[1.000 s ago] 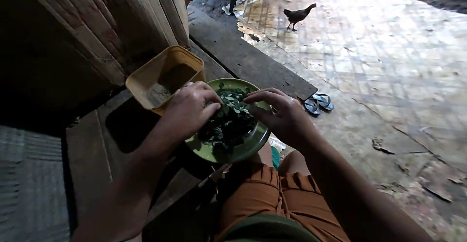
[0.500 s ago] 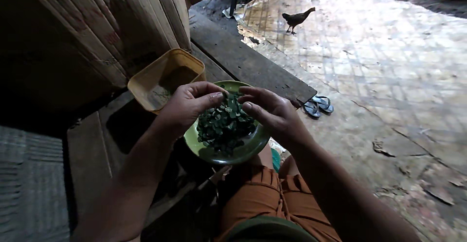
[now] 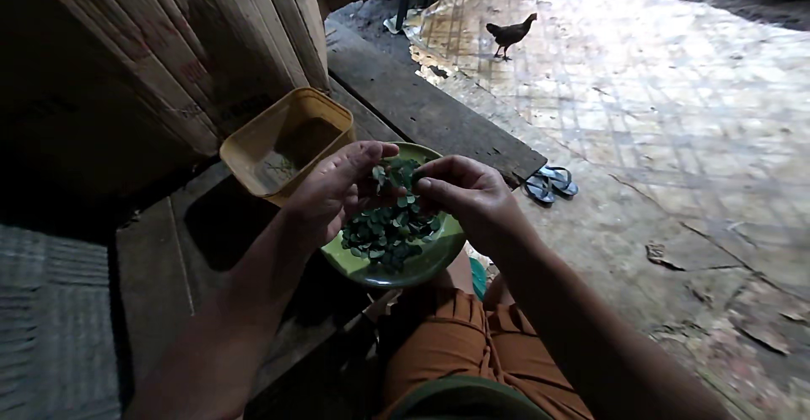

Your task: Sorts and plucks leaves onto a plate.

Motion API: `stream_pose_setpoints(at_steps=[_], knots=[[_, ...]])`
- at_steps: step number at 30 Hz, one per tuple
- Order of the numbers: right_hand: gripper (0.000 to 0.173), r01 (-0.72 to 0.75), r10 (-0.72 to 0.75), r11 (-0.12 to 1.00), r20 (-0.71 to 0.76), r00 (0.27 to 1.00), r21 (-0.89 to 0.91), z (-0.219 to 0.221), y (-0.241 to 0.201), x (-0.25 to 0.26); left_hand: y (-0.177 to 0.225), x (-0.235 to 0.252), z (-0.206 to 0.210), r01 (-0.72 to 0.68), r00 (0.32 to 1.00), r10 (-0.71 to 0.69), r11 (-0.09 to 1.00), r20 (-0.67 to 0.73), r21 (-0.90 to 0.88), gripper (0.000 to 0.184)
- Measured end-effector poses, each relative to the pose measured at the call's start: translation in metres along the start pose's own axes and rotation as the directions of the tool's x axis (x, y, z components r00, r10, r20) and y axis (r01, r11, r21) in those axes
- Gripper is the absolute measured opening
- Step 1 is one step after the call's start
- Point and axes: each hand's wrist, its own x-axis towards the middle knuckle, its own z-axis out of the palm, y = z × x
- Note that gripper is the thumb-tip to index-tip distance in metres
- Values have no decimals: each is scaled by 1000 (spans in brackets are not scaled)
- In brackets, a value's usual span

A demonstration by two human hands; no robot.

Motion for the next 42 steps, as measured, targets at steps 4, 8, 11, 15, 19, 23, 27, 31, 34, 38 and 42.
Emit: stream_pose_setpoints(at_steps=[4, 8, 11, 15, 19, 23, 27, 31, 34, 38, 42], knots=[[15, 44, -44, 988, 1, 999, -145, 4, -3, 2, -6, 2, 10, -14, 1000, 16, 996, -22, 88, 25], [15, 86, -76, 969, 54, 996, -231, 8, -7, 2, -12, 4, 15, -49, 996, 59, 989, -63, 141, 18], [23, 45, -32, 980, 68, 997, -193, 5, -9, 0, -11, 5, 14, -41, 991, 57, 990, -119, 136, 13], [21, 12, -9, 993, 25, 1000, -117, 4, -9, -1, -11, 5, 15, -34, 991, 49, 992, -123, 119, 14], [15, 70, -69, 977, 15, 998, -202, 5, -4, 3, -11, 4, 17, -30, 990, 47, 992, -130, 124, 14], [13, 94, -91, 974, 25, 996, -208, 8, -1, 3, -15, 5, 17, -66, 990, 84, 986, -114, 151, 12], [13, 116, -107, 969, 51, 993, -218, 7, -2, 3, -18, 6, 18, -77, 988, 95, 986, -121, 147, 13], [9, 141, -135, 946, 41, 990, -293, 4, -3, 3, -17, 6, 18, -90, 989, 105, 987, -107, 136, 13], [12, 119, -123, 952, 2, 992, -284, -3, -4, 2, -13, 5, 15, -86, 985, 103, 988, -135, 126, 14], [11, 101, -113, 967, -40, 993, -232, -18, -3, 1, -9, 4, 8, -93, 983, 115, 985, -147, 148, 15], [9, 93, -110, 964, -58, 992, -248, -23, -5, -2, -8, 4, 4, -111, 978, 145, 971, -150, 212, 14]])
